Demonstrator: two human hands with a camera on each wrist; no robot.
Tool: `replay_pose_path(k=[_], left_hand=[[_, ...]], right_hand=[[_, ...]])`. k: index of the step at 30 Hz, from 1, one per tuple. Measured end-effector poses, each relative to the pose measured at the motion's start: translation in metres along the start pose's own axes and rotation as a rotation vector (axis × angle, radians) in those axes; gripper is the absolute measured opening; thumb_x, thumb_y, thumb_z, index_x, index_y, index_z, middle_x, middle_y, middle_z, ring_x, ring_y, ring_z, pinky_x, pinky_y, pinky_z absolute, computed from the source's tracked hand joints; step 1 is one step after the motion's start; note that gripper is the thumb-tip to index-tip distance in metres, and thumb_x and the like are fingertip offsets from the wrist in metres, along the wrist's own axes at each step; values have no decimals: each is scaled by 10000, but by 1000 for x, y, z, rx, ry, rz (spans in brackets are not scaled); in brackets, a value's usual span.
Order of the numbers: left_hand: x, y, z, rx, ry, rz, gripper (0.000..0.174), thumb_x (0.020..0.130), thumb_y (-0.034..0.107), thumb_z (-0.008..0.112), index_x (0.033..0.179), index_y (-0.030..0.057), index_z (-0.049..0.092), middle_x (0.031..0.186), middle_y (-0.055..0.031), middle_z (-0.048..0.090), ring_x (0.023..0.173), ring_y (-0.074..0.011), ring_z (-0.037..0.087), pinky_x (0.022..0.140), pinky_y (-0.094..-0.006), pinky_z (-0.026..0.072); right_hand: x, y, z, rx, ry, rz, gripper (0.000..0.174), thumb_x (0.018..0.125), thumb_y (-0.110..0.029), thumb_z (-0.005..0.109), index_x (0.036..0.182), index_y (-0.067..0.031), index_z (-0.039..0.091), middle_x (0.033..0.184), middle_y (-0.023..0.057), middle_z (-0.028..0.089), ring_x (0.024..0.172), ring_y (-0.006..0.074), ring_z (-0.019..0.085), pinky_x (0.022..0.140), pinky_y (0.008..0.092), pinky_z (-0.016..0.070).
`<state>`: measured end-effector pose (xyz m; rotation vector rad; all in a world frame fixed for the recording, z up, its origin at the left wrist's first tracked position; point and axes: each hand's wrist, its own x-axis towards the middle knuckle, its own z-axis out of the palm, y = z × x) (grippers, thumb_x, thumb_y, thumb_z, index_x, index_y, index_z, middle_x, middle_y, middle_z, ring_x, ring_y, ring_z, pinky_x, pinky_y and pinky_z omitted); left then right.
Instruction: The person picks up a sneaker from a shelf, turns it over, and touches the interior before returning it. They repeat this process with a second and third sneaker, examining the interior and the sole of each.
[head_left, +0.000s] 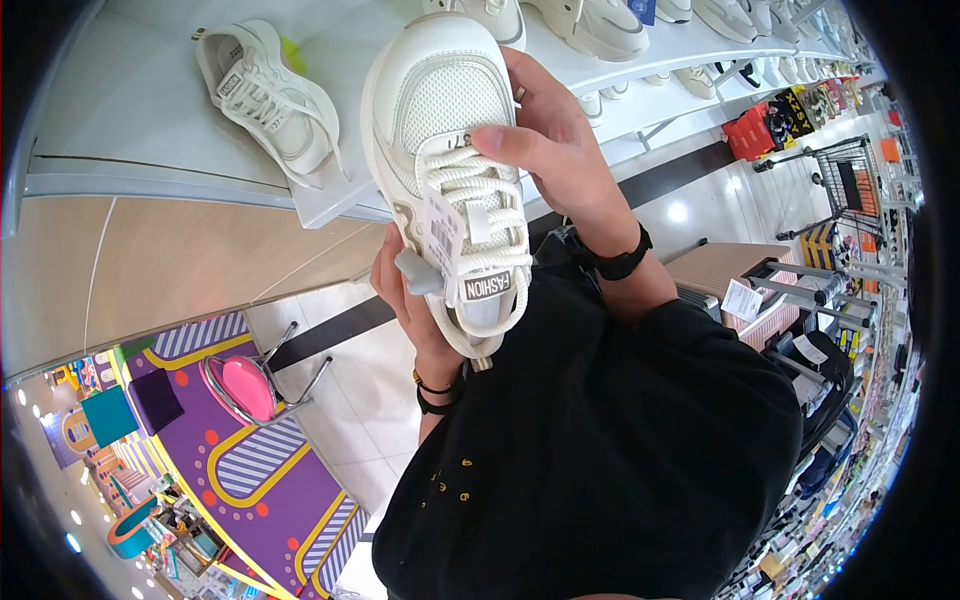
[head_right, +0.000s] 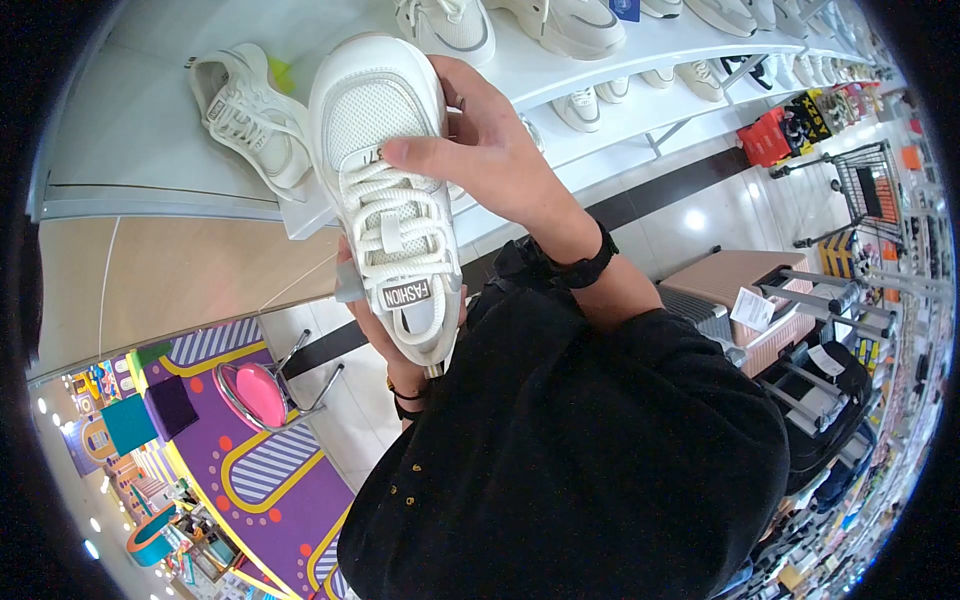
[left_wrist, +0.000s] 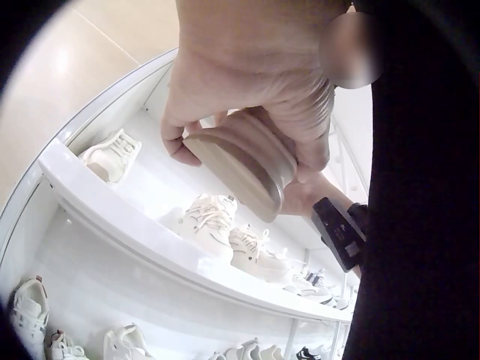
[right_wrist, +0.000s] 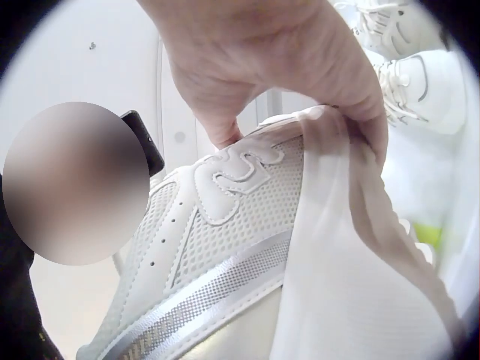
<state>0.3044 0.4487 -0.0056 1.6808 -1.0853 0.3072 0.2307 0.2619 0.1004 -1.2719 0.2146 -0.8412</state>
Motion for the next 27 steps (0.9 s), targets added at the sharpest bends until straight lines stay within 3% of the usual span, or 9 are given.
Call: replay_pose_path(k=[10, 12, 13, 16, 17, 20, 22, 24, 27], left_hand=[[-3, 0, -2, -14, 34, -14, 835, 769, 617, 649, 1419, 131, 453, 1343, -116, 543, 1243, -341, 520, 1058, -564, 384], [-8, 10, -17, -123, -409, -506, 871, 759, 265, 811, 1452, 54, 328, 1398, -194, 459, 1319, -305, 432, 1065, -497, 370], [-12, 3, -23, 250, -542, -206, 977, 704, 363, 814, 1478, 73, 291, 1386, -123, 482, 1337, -245, 421, 1118, -521, 298], [-29, -7, -29, 32, -494, -205, 1087, 648, 486, 819, 1489, 86, 257, 1377, -73, 490, 1339, -235, 415, 1150, -486, 241], [-35, -1, -35, 10, -607, -518, 1082, 647, 451, 836, 1489, 91, 260, 1385, -57, 484, 1351, -229, 397, 1155, -423, 228], [-32, 1, -42, -389, -431, -718, 1038, 655, 397, 850, 1480, 78, 307, 1418, -73, 467, 1360, -234, 381, 1161, -385, 213], [-27, 8, -41, -422, -334, -677, 996, 668, 368, 857, 1469, 60, 350, 1418, -89, 471, 1346, -238, 393, 1153, -392, 239], [-20, 16, -43, -558, -220, -739, 1000, 667, 343, 893, 1438, 4, 353, 1337, -123, 515, 1200, -263, 522, 1021, -397, 427], [-22, 12, -40, -577, -143, -703, 1043, 658, 362, 895, 1454, 3, 324, 1356, -133, 496, 1210, -265, 515, 1015, -406, 436]], right_hand=[[0, -4, 3, -33, 41, 46, 662, 850, -224, 748, 1372, 29, 429, 1200, 152, 584, 1021, 227, 632, 847, 321, 527], [1, -3, 2, -33, 45, 52, 647, 859, -219, 738, 1375, 22, 432, 1205, 142, 584, 1030, 225, 625, 850, 319, 522], [1, -2, 1, -34, 49, 57, 632, 868, -215, 728, 1378, 15, 436, 1211, 133, 584, 1039, 222, 618, 852, 317, 517], [1, -4, 3, -36, 40, 43, 630, 866, -209, 732, 1384, 2, 442, 1216, 111, 584, 1049, 215, 601, 854, 318, 514], [1, -1, 3, -36, 40, 44, 630, 866, -209, 732, 1384, 2, 442, 1216, 111, 584, 1049, 215, 601, 854, 318, 514], [2, 5, 1, -95, 22, -1, 653, 842, -186, 754, 1389, -7, 446, 1226, 99, 576, 1048, 207, 588, 860, 329, 513], [2, 6, 2, -80, 8, -1, 706, 812, -166, 779, 1408, -16, 432, 1227, 98, 568, 1035, 201, 586, 868, 338, 512], [2, 11, 1, -84, -4, -15, 740, 794, -165, 794, 1418, -21, 423, 1222, 97, 565, 1032, 199, 587, 864, 333, 516], [2, 17, 0, -130, -27, -45, 805, 762, -170, 821, 1435, -29, 404, 1212, 99, 560, 1026, 197, 589, 850, 324, 525]])
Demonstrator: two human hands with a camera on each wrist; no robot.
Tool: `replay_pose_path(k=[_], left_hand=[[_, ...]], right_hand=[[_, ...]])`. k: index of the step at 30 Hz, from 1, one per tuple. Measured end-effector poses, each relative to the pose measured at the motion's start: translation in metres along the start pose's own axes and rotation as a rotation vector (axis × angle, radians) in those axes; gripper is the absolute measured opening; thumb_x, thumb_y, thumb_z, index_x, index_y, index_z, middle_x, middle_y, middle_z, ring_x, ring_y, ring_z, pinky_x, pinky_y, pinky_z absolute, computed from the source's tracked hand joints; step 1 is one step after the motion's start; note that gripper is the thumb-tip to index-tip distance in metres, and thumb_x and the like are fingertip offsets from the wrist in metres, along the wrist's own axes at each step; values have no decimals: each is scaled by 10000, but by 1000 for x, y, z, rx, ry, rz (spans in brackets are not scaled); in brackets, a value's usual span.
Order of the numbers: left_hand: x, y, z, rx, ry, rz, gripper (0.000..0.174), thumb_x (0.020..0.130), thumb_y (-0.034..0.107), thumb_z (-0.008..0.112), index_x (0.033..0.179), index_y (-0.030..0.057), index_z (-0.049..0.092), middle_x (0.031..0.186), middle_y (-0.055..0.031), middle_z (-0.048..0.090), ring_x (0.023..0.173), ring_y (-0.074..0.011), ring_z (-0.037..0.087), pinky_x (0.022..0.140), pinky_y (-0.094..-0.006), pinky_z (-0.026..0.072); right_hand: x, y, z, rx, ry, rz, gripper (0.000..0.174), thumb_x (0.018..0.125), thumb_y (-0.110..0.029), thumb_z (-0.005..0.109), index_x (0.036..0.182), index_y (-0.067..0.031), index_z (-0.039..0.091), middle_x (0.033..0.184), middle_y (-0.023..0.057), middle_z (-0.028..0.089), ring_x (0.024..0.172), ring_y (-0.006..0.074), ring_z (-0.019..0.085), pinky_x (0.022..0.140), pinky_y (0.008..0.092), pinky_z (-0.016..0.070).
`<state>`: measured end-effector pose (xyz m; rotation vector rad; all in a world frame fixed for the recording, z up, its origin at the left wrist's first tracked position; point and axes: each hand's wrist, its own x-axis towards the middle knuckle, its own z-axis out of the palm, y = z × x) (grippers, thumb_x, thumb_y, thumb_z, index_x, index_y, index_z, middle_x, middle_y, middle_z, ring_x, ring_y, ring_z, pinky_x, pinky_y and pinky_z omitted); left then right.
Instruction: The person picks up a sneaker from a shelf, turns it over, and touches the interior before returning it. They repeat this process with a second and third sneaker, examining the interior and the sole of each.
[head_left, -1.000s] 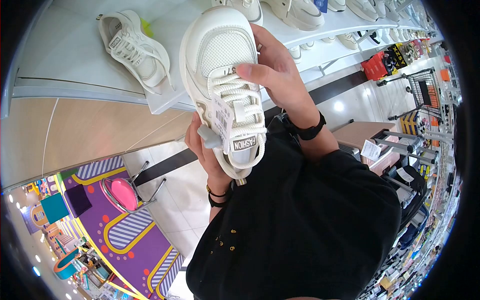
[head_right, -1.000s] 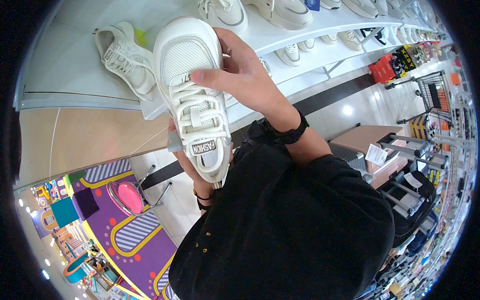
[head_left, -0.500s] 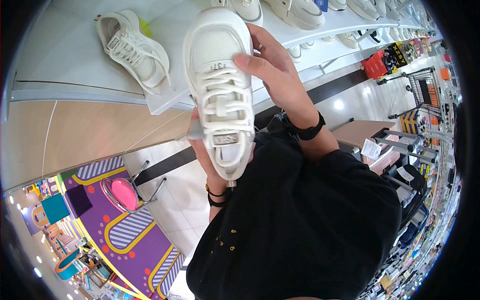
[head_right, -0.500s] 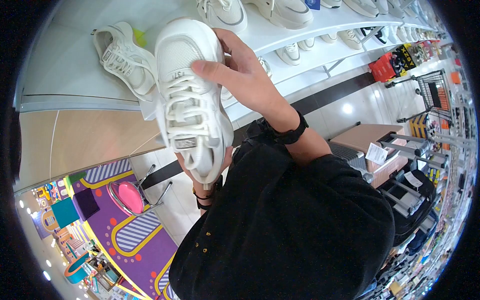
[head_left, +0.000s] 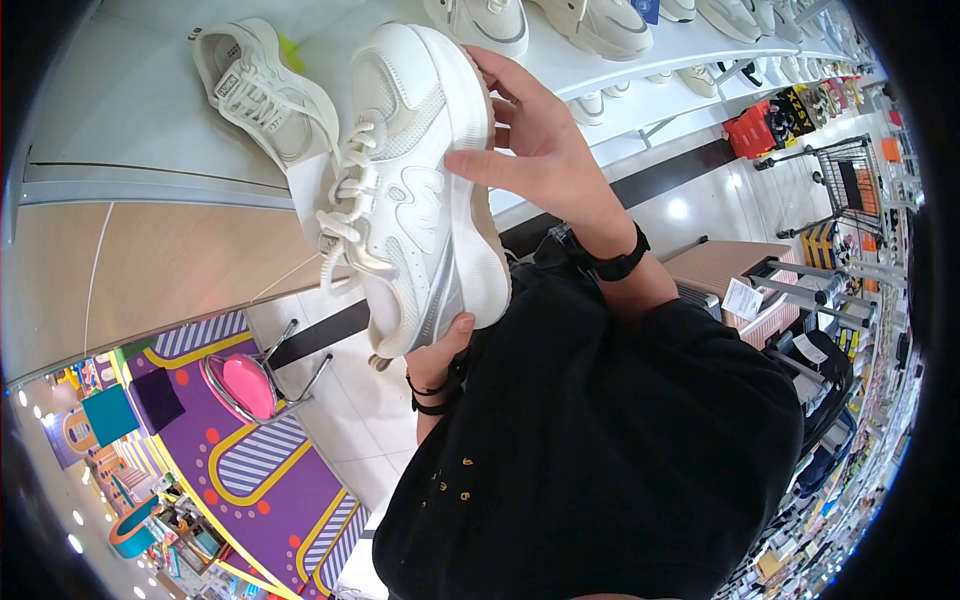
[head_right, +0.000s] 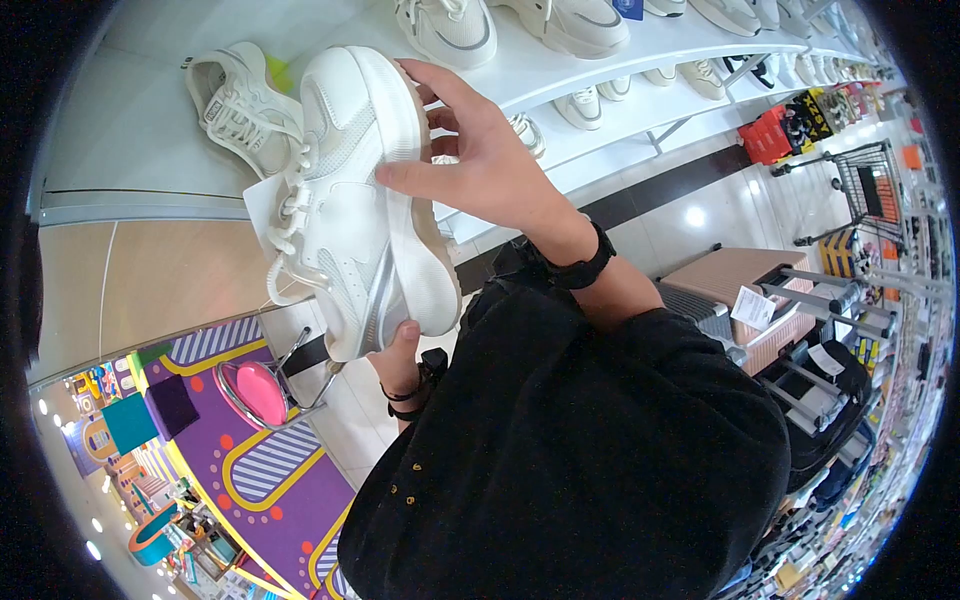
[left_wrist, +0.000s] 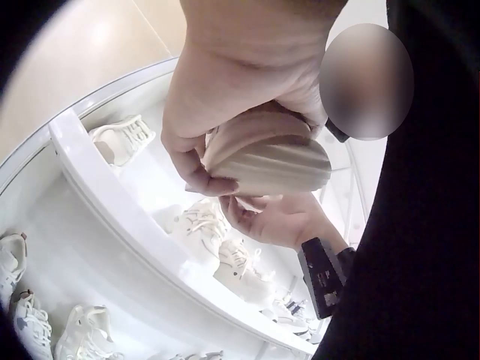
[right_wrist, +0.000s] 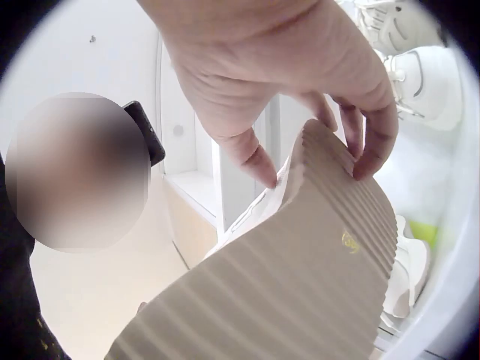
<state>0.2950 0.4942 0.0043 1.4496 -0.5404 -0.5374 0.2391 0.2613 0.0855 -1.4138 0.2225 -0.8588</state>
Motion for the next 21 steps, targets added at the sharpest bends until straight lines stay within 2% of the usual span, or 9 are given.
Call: replay_pose_path(k=[1, 2, 5, 7, 21], left_hand=[[1, 0, 0, -49, 26, 10, 1045, 661, 366, 892, 1457, 4, 320, 1370, -133, 485, 1218, -261, 510, 1014, -406, 439], [1, -1, 0, -84, 53, -26, 1070, 651, 403, 890, 1452, -26, 325, 1394, -134, 464, 1262, -273, 478, 1066, -399, 387], [5, -2, 3, -135, 88, 49, 1106, 651, 420, 889, 1468, -21, 286, 1409, -134, 442, 1274, -272, 465, 1068, -406, 392], [5, -5, 2, -127, 89, 62, 1116, 652, 426, 887, 1472, -19, 275, 1414, -134, 435, 1279, -273, 461, 1068, -408, 393], [7, 4, 8, -151, 100, 65, 1138, 640, 421, 886, 1481, -9, 251, 1418, -132, 422, 1278, -274, 456, 1061, -406, 400]], right_hand=[[0, 1, 0, -42, -11, -17, 836, 747, -175, 834, 1443, -32, 395, 1206, 101, 558, 1024, 197, 590, 842, 319, 530], [0, 1, 0, -42, -12, -16, 836, 747, -175, 834, 1443, -32, 395, 1206, 101, 558, 1024, 197, 590, 842, 319, 530], [-1, -1, 1, -67, -16, -32, 867, 733, -176, 846, 1451, -34, 381, 1204, 110, 553, 1015, 197, 594, 827, 313, 537], [-2, -4, 0, -55, -41, 16, 887, 717, -64, 856, 1466, -48, 381, 1296, 70, 506, 1169, 225, 539, 918, 338, 499], [-1, -2, 2, -131, -37, -19, 912, 710, -108, 877, 1467, -49, 371, 1247, 95, 504, 1187, 251, 544, 945, 360, 509]])
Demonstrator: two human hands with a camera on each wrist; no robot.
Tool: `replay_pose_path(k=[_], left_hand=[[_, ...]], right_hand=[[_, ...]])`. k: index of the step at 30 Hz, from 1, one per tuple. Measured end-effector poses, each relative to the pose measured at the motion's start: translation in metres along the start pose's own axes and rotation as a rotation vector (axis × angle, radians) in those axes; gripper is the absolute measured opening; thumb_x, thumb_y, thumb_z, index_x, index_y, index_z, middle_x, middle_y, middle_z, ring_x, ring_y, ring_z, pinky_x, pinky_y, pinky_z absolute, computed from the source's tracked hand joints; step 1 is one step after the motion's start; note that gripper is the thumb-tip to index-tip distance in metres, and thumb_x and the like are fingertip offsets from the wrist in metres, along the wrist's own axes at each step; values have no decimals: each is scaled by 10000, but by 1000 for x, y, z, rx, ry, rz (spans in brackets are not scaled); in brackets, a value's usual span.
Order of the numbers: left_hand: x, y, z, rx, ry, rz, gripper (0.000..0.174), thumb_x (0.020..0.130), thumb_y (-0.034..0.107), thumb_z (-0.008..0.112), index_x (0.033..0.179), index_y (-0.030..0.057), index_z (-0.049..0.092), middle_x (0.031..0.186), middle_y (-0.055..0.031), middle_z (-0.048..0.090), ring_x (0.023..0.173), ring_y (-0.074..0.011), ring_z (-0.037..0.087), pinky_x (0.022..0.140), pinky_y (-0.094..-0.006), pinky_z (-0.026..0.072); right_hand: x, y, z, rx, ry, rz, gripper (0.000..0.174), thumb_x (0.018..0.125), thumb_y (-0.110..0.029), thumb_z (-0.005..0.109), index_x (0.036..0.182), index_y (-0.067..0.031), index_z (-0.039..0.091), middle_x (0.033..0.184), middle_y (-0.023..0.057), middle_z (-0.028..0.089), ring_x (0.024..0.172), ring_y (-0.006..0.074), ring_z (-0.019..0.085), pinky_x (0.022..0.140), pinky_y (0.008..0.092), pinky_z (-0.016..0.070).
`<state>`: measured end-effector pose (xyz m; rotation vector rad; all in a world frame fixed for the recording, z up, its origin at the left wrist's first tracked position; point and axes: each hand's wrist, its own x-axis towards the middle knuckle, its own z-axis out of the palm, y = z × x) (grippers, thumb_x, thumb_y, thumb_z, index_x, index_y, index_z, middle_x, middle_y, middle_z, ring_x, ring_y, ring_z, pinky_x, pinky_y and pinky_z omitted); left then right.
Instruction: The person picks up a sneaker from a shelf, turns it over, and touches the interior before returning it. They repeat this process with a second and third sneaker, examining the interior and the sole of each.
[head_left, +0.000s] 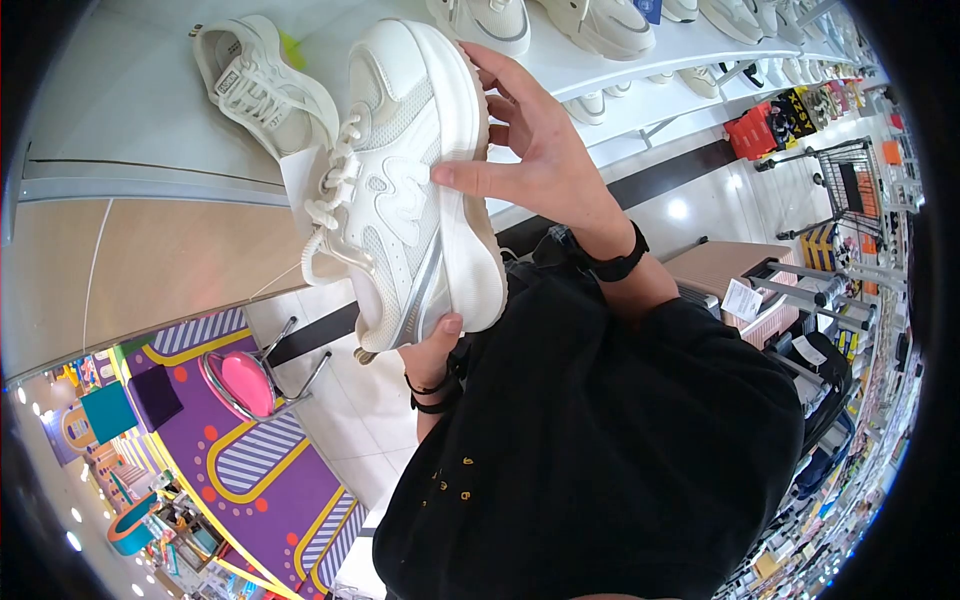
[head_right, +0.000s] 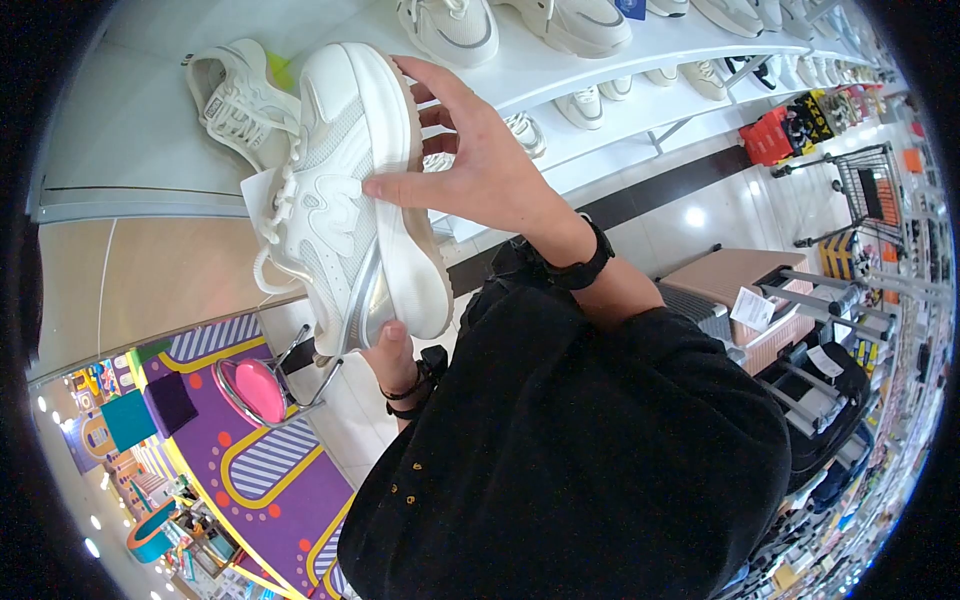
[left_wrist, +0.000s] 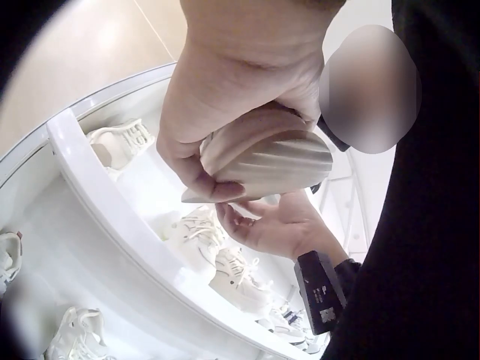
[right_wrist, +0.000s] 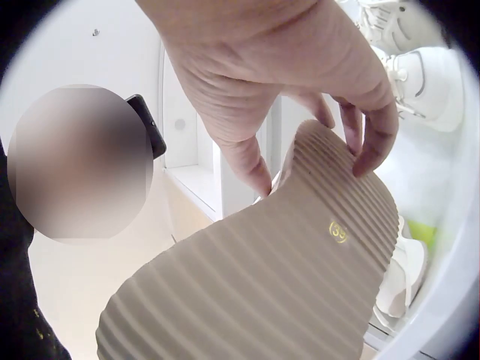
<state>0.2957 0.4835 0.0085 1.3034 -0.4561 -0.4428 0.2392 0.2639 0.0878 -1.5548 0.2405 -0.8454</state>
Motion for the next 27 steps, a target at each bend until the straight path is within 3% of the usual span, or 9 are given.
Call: replay_pose_path(k=[5, 7, 8, 10, 20, 22, 27], left_hand=[[3, 2, 2, 1, -32, 0, 1113, 650, 441, 879, 1466, -16, 276, 1391, -144, 443, 1254, -273, 476, 1043, -404, 410], [3, 3, 3, 1, -36, 3, 1100, 654, 444, 877, 1460, -18, 287, 1380, -144, 456, 1245, -273, 484, 1039, -401, 412], [4, 4, 4, 1, -40, 7, 1088, 658, 447, 876, 1453, -21, 298, 1370, -145, 468, 1236, -272, 492, 1034, -398, 415], [3, 5, 4, 25, -54, 0, 1068, 665, 443, 874, 1446, -23, 314, 1361, -144, 479, 1227, -271, 500, 1027, -395, 421], [2, 7, 3, 26, -84, -40, 1001, 683, 406, 870, 1423, -33, 358, 1331, -137, 509, 1190, -265, 527, 1000, -387, 445], [2, 8, 4, 12, -83, -49, 996, 682, 397, 871, 1421, -34, 360, 1330, -137, 510, 1189, -265, 527, 1001, -387, 445], [3, 8, 6, -15, -76, -53, 991, 678, 377, 873, 1420, -37, 363, 1335, -140, 507, 1192, -269, 527, 1005, -389, 443]], right_hand=[[0, 2, -1, -3, 9, 0, 919, 708, -113, 879, 1468, -49, 368, 1258, 98, 503, 1200, 255, 534, 964, 370, 494], [1, 7, -1, -49, 32, -72, 972, 700, -303, 890, 1466, -37, 354, 1230, 170, 539, 1056, 261, 607, 846, 361, 553], [1, 5, -1, -50, 33, -71, 972, 700, -303, 890, 1466, -37, 354, 1230, 170, 539, 1056, 261, 607, 846, 361, 553], [0, -1, -2, 14, 11, -4, 902, 728, -124, 866, 1472, -53, 362, 1272, 103, 498, 1215, 261, 518, 978, 377, 476], [0, 2, -1, 14, 7, -6, 882, 749, -123, 850, 1475, -59, 353, 1279, 98, 490, 1221, 259, 503, 969, 374, 470], [2, 8, -1, -10, 34, -56, 924, 726, -271, 867, 1465, -59, 354, 1243, 161, 525, 1061, 253, 582, 849, 352, 536], [2, 9, 0, 5, 37, -58, 904, 740, -257, 855, 1469, -70, 353, 1242, 153, 524, 1059, 249, 575, 846, 351, 527]])
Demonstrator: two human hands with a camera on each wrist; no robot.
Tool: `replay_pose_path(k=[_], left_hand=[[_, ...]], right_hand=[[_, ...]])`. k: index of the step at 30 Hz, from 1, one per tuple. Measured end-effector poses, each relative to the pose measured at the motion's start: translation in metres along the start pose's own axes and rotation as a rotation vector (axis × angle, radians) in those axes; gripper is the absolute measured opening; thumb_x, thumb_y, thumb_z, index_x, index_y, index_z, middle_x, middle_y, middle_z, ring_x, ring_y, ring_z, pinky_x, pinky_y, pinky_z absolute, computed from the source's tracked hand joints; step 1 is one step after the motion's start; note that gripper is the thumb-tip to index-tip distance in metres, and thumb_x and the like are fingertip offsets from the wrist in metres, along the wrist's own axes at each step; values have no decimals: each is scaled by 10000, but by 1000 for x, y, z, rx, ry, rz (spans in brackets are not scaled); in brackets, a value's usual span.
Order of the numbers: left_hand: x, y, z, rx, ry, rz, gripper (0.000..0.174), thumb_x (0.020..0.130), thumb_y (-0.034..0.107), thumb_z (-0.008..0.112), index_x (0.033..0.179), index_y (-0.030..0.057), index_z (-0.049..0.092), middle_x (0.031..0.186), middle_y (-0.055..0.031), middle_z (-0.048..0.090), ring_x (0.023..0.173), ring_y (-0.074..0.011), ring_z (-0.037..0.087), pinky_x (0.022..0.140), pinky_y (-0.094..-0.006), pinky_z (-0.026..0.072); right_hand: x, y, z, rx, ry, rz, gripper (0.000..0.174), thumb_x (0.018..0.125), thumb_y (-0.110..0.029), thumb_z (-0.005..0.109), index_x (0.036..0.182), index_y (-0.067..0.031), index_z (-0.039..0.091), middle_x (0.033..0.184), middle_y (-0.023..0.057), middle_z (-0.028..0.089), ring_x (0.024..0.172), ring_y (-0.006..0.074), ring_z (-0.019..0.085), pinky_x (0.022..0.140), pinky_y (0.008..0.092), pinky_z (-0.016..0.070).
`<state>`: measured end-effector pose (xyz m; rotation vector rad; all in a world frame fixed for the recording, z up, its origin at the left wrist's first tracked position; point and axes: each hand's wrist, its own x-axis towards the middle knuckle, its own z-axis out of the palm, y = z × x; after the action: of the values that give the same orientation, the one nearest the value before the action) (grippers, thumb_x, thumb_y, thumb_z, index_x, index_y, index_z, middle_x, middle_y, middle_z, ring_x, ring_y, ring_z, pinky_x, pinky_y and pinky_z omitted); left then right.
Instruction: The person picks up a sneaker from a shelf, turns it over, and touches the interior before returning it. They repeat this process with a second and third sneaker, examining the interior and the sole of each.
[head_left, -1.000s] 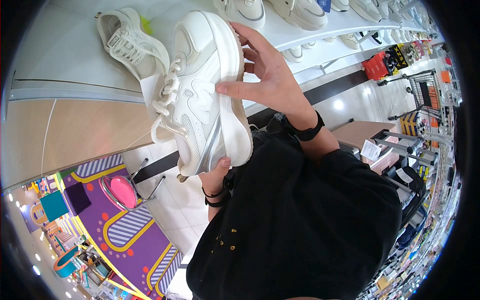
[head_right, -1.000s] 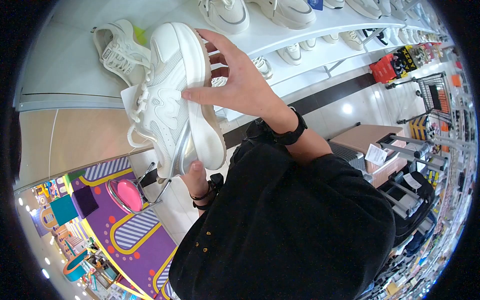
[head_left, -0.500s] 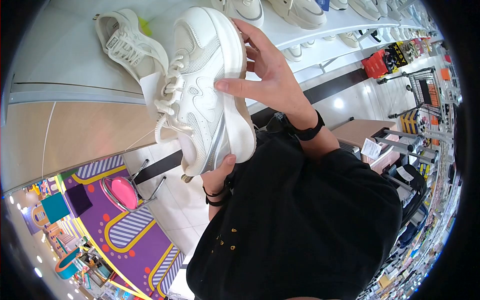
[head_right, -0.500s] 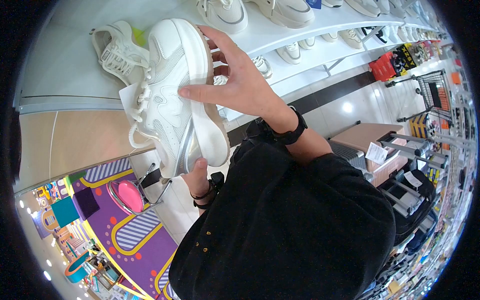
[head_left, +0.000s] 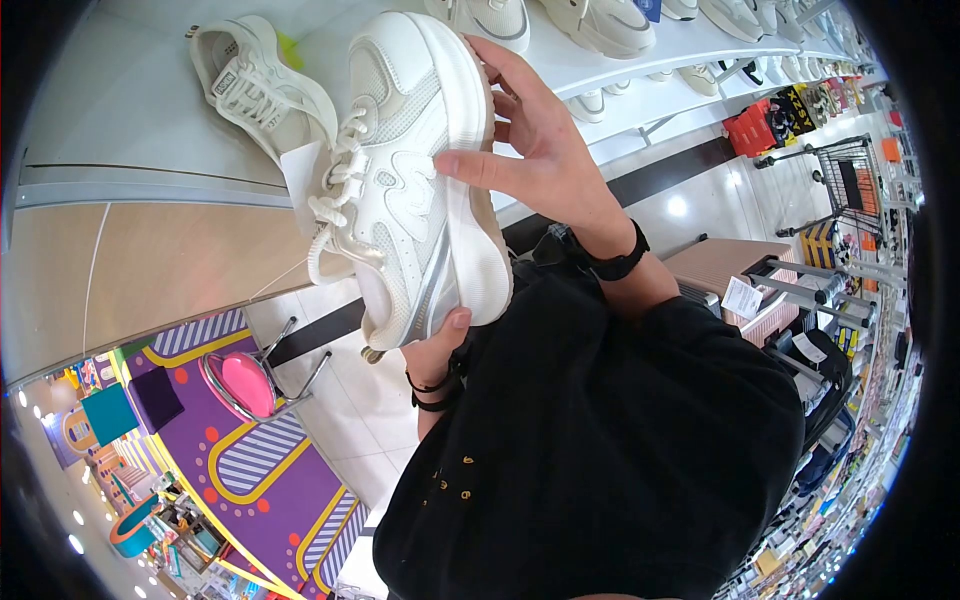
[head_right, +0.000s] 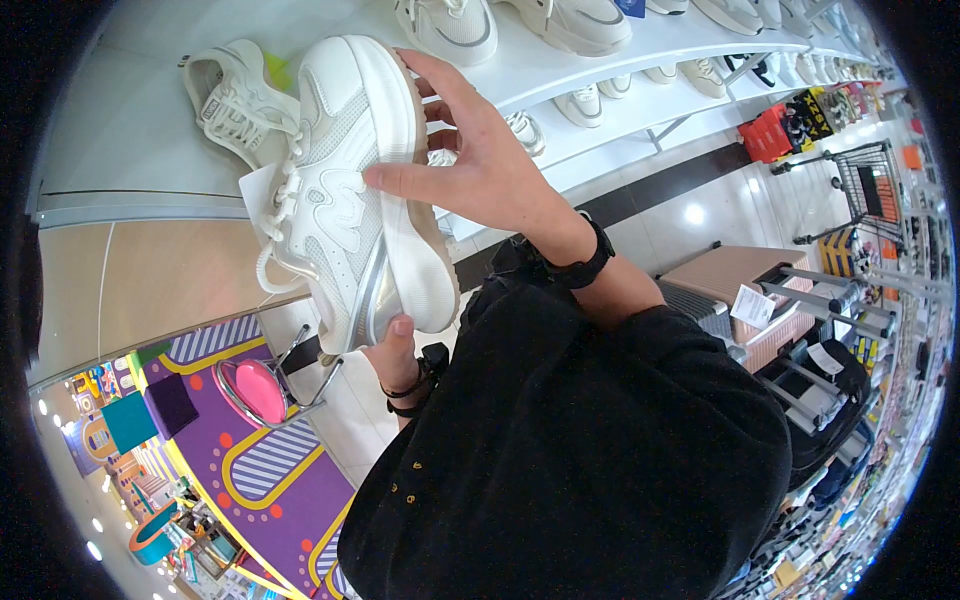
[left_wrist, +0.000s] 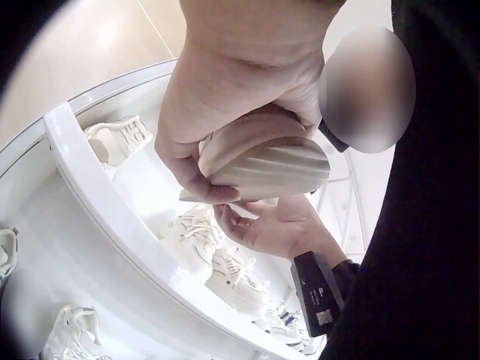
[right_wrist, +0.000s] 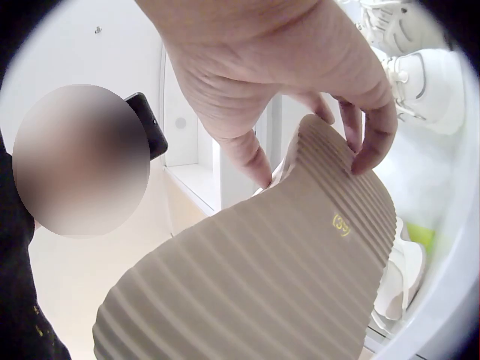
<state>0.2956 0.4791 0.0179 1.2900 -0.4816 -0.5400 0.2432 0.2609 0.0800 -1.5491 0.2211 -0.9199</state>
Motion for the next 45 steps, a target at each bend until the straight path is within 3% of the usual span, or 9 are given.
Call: replay_pose_path(k=[12, 14, 21, 26, 30, 35, 37, 39, 45], left_hand=[[1, -4, 2, 91, 37, -115, 1044, 616, 350, 902, 1432, -13, 360, 1353, -138, 495, 1223, -269, 509, 1044, -391, 412], [10, -28, -5, 484, 141, 358, 1114, 558, 304, 900, 1457, 11, 310, 1390, -155, 444, 1274, -291, 469, 1082, -412, 372], [33, 15, 13, 684, 69, 521, 1092, 656, 92, 828, 1491, -79, 146, 1415, -248, 374, 1263, -328, 477, 1030, -432, 441], [36, 17, 32, 686, 140, 497, 1055, 603, 41, 848, 1463, -53, 245, 1357, -196, 433, 1184, -287, 518, 972, -405, 471], [47, 17, 40, 694, 165, 645, 1003, 658, 412, 848, 1428, -10, 363, 1381, -219, 462, 1230, -408, 492, 1020, -481, 425], [59, 20, 48, 821, 166, 738, 1005, 672, 396, 851, 1437, -25, 353, 1392, -223, 452, 1236, -404, 475, 1013, -479, 424], [62, 20, 50, 895, 163, 776, 1002, 677, 383, 852, 1440, -29, 349, 1397, -224, 447, 1236, -403, 471, 1010, -479, 424], [64, 12, 51, 831, 145, 701, 1043, 575, 129, 878, 1454, -5, 333, 1403, -221, 403, 1295, -383, 431, 1074, -480, 367], [75, -18, 41, 749, 142, 593, 1010, 633, 267, 883, 1437, -25, 345, 1435, -223, 414, 1273, -391, 438, 1049, -484, 373]], right_hand=[[3, 2, 0, 39, -4, 57, 913, 785, -324, 816, 1487, -28, 312, 1293, 184, 515, 1073, 268, 584, 858, 368, 520], [4, 1, 3, 88, -15, 83, 947, 788, -336, 814, 1500, -4, 285, 1314, 204, 511, 1080, 274, 590, 866, 371, 520], [5, 2, 2, 207, -117, 168, 1044, 764, -331, 831, 1520, 43, 216, 1356, 231, 482, 1138, 295, 567, 893, 353, 517], [10, 2, -3, 298, -120, 167, 1041, 755, -296, 836, 1517, 50, 217, 1382, 219, 459, 1181, 301, 538, 882, 361, 525], [16, 9, -7, 383, -144, 160, 1017, 777, -258, 812, 1520, 59, 195, 1413, 214, 425, 1210, 293, 515, 913, 372, 507], [22, 21, -7, 511, -154, 182, 1028, 786, -243, 804, 1523, 69, 160, 1445, 214, 391, 1239, 301, 493, 964, 400, 482], [25, 26, -8, 440, -220, 201, 1056, 770, -371, 774, 1541, 16, 166, 1555, 160, 297, 1336, 302, 437, 1110, 427, 334], [27, 39, -9, 414, -229, 190, 1073, 765, -316, 806, 1533, 45, 148, 1506, 191, 339, 1299, 305, 464, 1060, 410, 396], [29, 48, -11, 223, -265, 275, 1110, 748, -266, 853, 1523, 73, 135, 1409, 216, 453, 1238, 310, 528, 1033, 382, 445]])
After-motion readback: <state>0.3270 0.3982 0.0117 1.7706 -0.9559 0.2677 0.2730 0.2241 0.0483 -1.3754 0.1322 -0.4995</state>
